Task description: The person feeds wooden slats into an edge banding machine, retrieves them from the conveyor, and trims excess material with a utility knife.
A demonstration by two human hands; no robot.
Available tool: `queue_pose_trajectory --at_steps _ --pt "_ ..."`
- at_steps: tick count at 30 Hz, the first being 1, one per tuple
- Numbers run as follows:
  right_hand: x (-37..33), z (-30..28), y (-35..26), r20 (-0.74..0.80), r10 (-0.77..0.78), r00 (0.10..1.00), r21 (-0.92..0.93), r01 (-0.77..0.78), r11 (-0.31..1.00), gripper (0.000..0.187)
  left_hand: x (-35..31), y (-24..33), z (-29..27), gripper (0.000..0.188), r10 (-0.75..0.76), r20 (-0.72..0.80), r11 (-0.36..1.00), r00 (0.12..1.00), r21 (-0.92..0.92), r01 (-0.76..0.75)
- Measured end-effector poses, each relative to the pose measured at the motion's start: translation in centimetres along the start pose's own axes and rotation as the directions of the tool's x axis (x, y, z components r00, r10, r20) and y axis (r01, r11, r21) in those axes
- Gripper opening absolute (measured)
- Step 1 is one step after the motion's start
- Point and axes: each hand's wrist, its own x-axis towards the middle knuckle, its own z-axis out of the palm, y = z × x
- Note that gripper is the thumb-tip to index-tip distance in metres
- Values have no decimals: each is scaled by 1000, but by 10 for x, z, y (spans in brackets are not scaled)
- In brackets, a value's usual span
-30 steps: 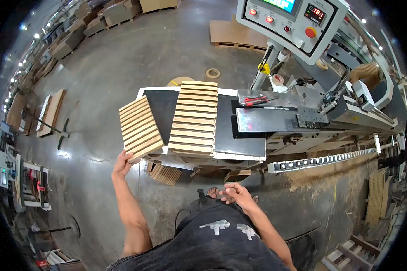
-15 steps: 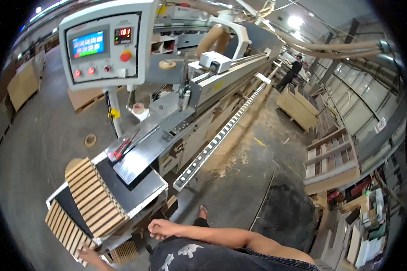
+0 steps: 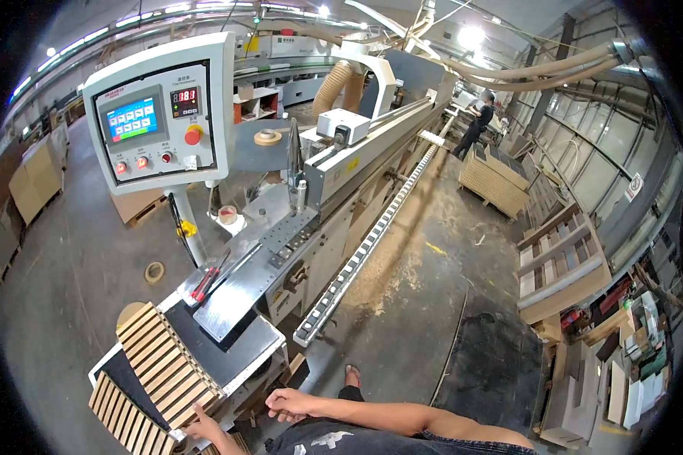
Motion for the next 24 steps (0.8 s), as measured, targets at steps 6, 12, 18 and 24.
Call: queue_pose_trajectory --at_steps 6,12,18,24 --pt "6 4 7 52 19 998 -26 -17 1000 23 2 -8 -2 114 70 29 989 997 -132 -66" --pt "10 6 9 82 48 996 -57 -43 997 23 4 -8 1 106 48 14 997 999 -56 -47" --pt "10 4 7 109 49 993 -54 -44 998 24 -14 16 -12 84 125 54 974 991 -196 -112" --pt "11 1 11 96 56 994 -42 -53 998 24 -39 41 -27 80 54 124 886 991 -463 9"
